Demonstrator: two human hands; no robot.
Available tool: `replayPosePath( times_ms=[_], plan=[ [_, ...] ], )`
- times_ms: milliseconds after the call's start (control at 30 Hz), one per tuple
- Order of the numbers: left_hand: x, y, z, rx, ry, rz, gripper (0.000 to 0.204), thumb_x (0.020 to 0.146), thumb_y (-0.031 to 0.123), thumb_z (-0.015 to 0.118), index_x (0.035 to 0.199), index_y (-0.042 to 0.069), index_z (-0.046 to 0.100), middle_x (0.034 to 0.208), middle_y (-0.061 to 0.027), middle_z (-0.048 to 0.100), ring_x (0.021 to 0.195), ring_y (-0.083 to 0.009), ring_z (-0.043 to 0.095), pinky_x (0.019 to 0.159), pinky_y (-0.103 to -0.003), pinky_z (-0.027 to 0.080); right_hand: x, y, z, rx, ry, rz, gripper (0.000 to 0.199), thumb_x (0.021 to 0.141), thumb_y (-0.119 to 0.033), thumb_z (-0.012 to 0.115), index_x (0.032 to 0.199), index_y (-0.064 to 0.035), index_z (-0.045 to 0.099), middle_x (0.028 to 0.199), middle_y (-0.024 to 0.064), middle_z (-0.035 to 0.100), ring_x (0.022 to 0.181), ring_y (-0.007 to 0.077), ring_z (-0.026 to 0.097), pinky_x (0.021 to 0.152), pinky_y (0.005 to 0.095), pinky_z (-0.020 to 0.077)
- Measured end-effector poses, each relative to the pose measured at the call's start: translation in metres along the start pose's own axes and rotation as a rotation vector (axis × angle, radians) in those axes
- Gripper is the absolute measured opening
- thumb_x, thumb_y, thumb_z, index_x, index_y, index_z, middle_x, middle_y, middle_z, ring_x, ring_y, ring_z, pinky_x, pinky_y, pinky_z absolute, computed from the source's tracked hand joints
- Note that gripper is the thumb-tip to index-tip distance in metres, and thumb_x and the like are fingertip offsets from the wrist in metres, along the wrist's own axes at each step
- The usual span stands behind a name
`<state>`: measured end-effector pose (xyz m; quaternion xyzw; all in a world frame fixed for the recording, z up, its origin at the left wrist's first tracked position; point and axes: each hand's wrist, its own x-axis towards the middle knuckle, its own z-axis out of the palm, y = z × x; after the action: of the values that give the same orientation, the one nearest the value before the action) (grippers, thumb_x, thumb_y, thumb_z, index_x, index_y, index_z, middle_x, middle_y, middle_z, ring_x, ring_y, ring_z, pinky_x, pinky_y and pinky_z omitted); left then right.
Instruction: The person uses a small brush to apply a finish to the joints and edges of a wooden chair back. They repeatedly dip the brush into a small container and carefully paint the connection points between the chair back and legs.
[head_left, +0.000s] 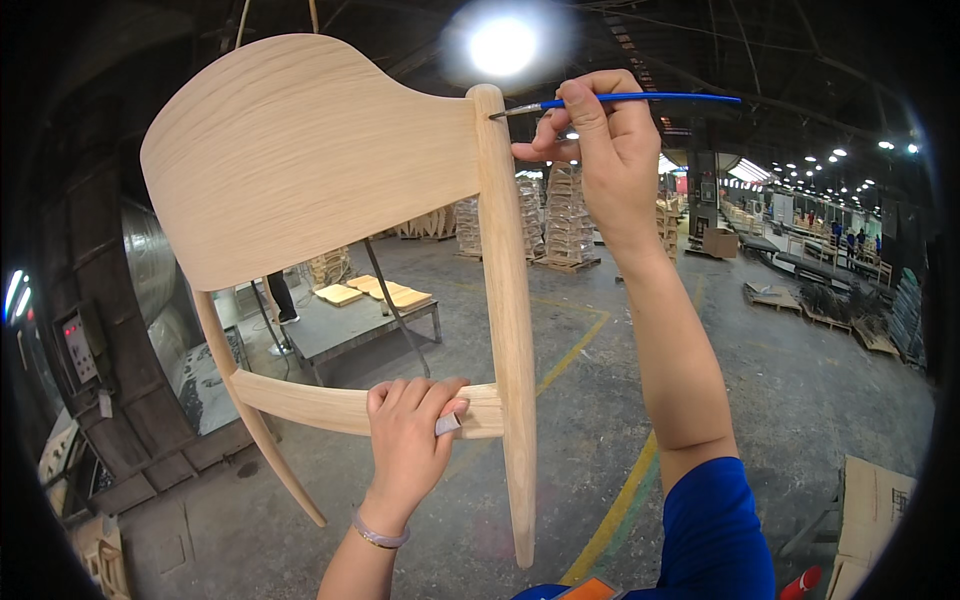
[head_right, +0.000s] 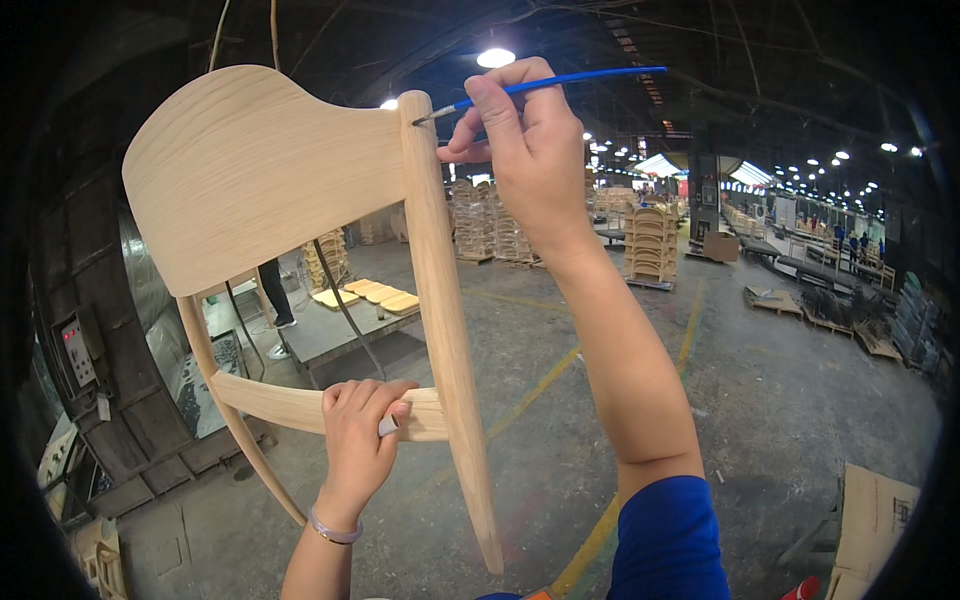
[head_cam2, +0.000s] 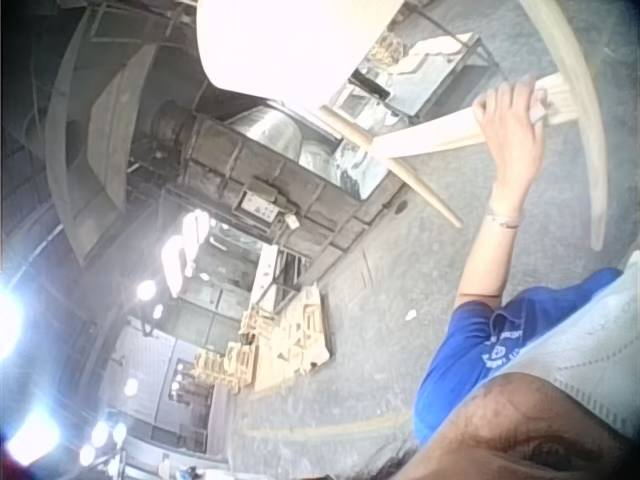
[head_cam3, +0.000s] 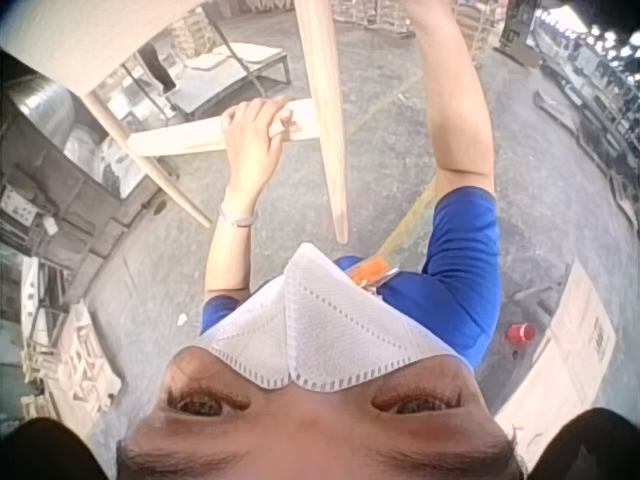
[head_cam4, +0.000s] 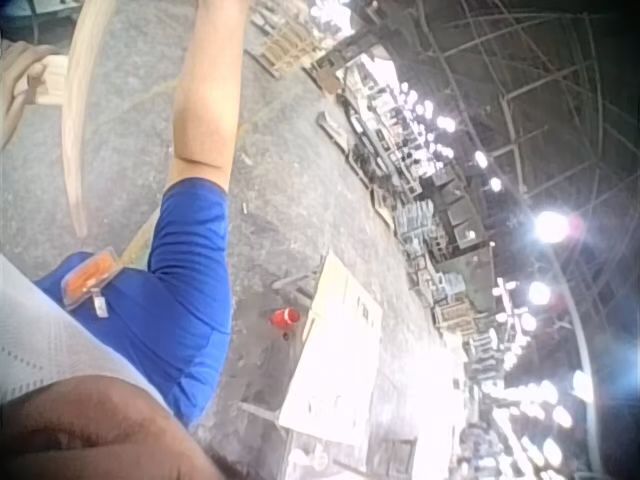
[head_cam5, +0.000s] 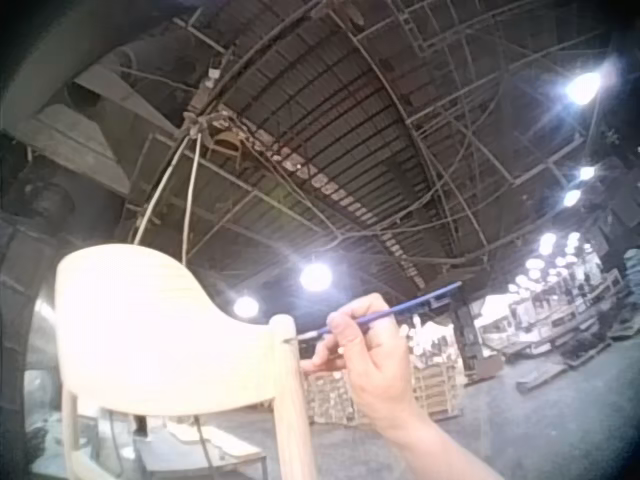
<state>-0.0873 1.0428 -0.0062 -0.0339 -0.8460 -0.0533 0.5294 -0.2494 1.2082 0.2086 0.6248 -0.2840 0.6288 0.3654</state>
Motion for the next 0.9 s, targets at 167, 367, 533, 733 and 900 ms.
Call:
replayPosePath(
  times_ms=[167, 367, 533, 733, 900],
  plan=[
    [0.000, -0.003, 0.001, 0.015, -0.002, 0.013, 0.020, 0.095, 0.013, 0.066, 0.112, 0.011, 0.076, 0.092, -0.0056, 0.066, 0.092, -0.0264, 0.059, 0.096, -0.043, 0.038, 0.000, 0.001, 0.002, 0.023, 0.014, -0.007, 0.021, 0.111, -0.023, 0.059, 0.107, -0.0019, 0.056, 0.078, 0.0062, 0.067, 0.072, 0.0140, 0.074, 0.066, 0.0283, 0.0661],
    [0.000, -0.004, 0.003, -0.007, 0.001, -0.007, 0.028, 0.088, 0.003, 0.062, 0.111, 0.009, 0.075, 0.093, -0.0085, 0.065, 0.095, -0.0289, 0.060, 0.100, -0.044, 0.038, -0.001, 0.003, 0.003, -0.013, 0.001, -0.020, 0.021, 0.111, -0.022, 0.060, 0.107, -0.0016, 0.056, 0.076, 0.0067, 0.069, 0.072, 0.0143, 0.075, 0.065, 0.0278, 0.0654],
    [0.000, -0.006, 0.004, 0.002, 0.004, 0.002, 0.025, 0.090, 0.007, 0.063, 0.112, 0.010, 0.075, 0.094, -0.0076, 0.065, 0.095, -0.0285, 0.059, 0.099, -0.044, 0.037, -0.001, 0.006, 0.004, -0.011, 0.003, -0.018, 0.020, 0.111, -0.021, 0.060, 0.108, -0.0014, 0.056, 0.076, 0.0067, 0.069, 0.072, 0.0137, 0.075, 0.065, 0.0276, 0.0653],
    [0.000, -0.012, 0.005, 0.026, -0.006, 0.021, 0.020, 0.095, 0.015, 0.068, 0.113, 0.011, 0.075, 0.096, -0.0058, 0.066, 0.094, -0.0271, 0.059, 0.096, -0.044, 0.037, -0.001, 0.009, 0.007, 0.015, 0.013, -0.031, 0.020, 0.111, -0.021, 0.060, 0.107, -0.0013, 0.057, 0.076, 0.0068, 0.069, 0.070, 0.0127, 0.074, 0.065, 0.0277, 0.0654],
    [0.001, -0.012, 0.006, 0.026, -0.021, 0.015, 0.021, 0.095, 0.015, 0.068, 0.114, 0.011, 0.075, 0.096, -0.0058, 0.066, 0.094, -0.0269, 0.059, 0.095, -0.043, 0.037, 0.000, 0.012, 0.008, -0.016, 0.005, -0.054, 0.020, 0.111, -0.021, 0.059, 0.106, -0.0016, 0.058, 0.075, 0.0058, 0.068, 0.070, 0.0122, 0.074, 0.064, 0.0274, 0.0651]
  ],
)
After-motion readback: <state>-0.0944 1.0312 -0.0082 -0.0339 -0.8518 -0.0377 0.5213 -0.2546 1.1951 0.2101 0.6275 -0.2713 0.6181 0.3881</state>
